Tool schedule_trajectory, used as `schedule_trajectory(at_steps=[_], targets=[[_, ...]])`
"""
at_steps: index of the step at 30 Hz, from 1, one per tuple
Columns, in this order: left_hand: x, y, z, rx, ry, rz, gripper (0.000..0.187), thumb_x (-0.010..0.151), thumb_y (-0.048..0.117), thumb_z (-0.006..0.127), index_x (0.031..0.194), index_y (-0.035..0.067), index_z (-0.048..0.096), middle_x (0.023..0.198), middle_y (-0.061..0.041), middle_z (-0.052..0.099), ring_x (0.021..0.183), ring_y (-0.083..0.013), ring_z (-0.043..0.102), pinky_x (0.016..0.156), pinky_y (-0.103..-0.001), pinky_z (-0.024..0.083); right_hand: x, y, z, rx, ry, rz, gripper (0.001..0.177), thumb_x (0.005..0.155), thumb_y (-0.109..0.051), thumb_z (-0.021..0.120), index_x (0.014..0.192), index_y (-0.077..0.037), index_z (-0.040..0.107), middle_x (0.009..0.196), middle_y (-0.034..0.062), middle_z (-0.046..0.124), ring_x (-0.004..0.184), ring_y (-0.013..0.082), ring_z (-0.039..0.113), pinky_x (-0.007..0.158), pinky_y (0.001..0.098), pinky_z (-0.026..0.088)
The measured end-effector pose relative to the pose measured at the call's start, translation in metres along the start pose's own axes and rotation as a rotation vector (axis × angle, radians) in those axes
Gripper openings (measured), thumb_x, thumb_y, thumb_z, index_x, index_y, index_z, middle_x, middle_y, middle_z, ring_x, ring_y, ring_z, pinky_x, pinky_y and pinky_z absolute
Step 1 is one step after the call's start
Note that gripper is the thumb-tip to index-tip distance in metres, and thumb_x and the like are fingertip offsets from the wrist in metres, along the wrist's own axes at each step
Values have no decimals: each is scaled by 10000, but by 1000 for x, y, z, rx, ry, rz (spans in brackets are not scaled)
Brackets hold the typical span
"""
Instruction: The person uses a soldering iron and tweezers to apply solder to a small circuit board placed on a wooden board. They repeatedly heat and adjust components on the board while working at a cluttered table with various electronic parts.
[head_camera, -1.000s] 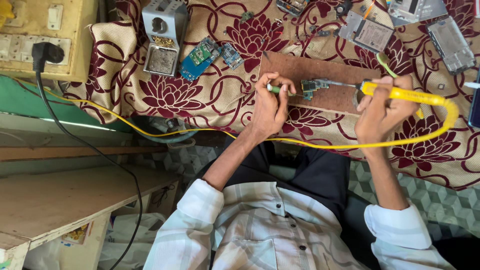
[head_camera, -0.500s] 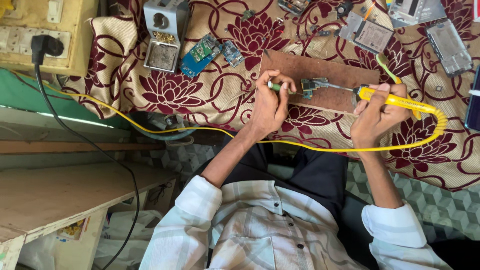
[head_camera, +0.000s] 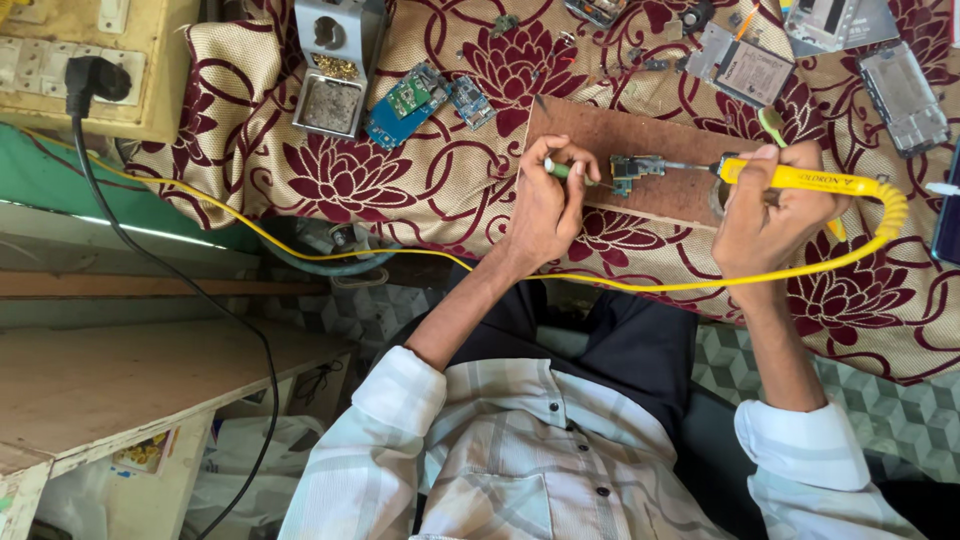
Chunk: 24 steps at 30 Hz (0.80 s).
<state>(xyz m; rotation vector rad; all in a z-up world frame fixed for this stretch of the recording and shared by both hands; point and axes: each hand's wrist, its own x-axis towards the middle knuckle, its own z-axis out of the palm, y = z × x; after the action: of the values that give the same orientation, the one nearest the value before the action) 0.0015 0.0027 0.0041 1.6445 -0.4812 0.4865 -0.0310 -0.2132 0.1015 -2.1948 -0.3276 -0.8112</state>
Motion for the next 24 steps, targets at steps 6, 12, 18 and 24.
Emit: schedule_trajectory(at_steps=[6, 12, 18, 24], targets=[[0, 4, -1, 36, -8, -10, 311, 1078, -9, 458, 1287, -32, 229, 988, -101, 660, 714, -179, 625, 849, -349, 506, 16, -20, 0, -60, -139, 85, 258, 1183, -87, 554, 956, 29, 515, 802, 142, 618, 717, 207, 553, 778, 367, 428], [0, 3, -2, 27, -4, 6, 331, 1078, -15, 455, 1304, -29, 214, 1001, -96, 656, 732, -176, 627, 850, -336, 502, 26, -34, 0, -190, -177, -77, 244, 1127, -14, 574, 894, 30, 516, 772, 145, 628, 688, 225, 525, 772, 423, 427], [0, 4, -2, 17, -2, 20, 344, 1080, -24, 456, 1315, -2, 207, 1014, -112, 648, 801, -198, 636, 883, -357, 499, 40, -28, 7, 47, -300, -78, 277, 1179, -38, 568, 918, 17, 495, 792, 104, 615, 671, 159, 585, 610, 298, 432], [2, 3, -2, -3, -7, 28, 340, 1087, -29, 448, 1317, 2, 200, 1011, -117, 644, 838, -194, 644, 898, -343, 495, 56, -34, 3, -93, -481, -51, 259, 1151, -107, 627, 944, 10, 525, 704, 96, 542, 559, 177, 506, 577, 368, 390]])
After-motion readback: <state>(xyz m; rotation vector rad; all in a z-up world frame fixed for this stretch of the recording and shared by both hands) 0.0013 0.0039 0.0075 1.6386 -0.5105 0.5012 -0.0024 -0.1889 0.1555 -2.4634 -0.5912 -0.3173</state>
